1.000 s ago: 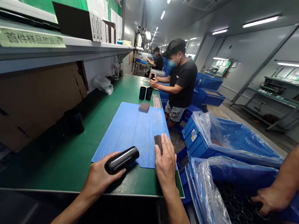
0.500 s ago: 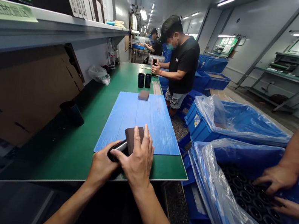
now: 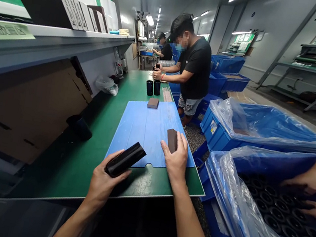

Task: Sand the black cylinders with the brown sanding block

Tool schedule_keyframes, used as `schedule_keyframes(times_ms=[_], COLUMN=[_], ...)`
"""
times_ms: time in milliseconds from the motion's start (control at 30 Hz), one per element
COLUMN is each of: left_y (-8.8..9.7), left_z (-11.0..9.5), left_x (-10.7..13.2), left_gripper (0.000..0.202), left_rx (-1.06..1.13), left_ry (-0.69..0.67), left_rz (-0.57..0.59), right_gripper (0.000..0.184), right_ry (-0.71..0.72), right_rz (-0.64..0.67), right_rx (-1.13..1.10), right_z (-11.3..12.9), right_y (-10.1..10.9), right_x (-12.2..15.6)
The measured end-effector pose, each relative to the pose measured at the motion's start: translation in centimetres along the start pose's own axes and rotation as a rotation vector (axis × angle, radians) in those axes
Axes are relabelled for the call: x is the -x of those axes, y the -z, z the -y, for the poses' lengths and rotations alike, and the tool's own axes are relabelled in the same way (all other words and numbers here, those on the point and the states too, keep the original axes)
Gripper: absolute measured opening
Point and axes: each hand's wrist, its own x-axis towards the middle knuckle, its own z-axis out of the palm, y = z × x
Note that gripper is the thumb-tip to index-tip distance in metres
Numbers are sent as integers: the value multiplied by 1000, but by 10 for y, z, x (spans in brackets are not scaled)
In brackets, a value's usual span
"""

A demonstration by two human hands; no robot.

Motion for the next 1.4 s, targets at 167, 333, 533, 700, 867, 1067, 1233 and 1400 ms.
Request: schedule_keyframes(times_ms=[167,333,533,700,867,1067,1233,1400], left_y=[1,0,0,0,0,-3,-9,-11], left_z=[0,0,2,2,2,1,-1,1], left_x=[2,3,2,3,3,2,2,2], left_gripper=[60,60,59,59,58,56,53,52], left_rx=[39,40,63,65,75,29,-105,-135], left_ry=[10,7,21,12,0,38,71,38], left_rz=[-30,-41,-46,-68,-89,-76,-79,-77], right_gripper=[68,67,60,58,56,55,55,57], right_ry=[-43,-82,-132,-125,-137,-149,-152,-160], right_rz=[-49,-71,-39,-30,-31,-31,-16,-12], right_rx=[-133,-168,-236,-260,-264,-279,-305,-315], right_z=[1,0,-7,-10,-10,-11,-15,-18], right_y=[8,8,7,7,7,7,6,6], right_x=[11,11,12,14,13,13,14,14])
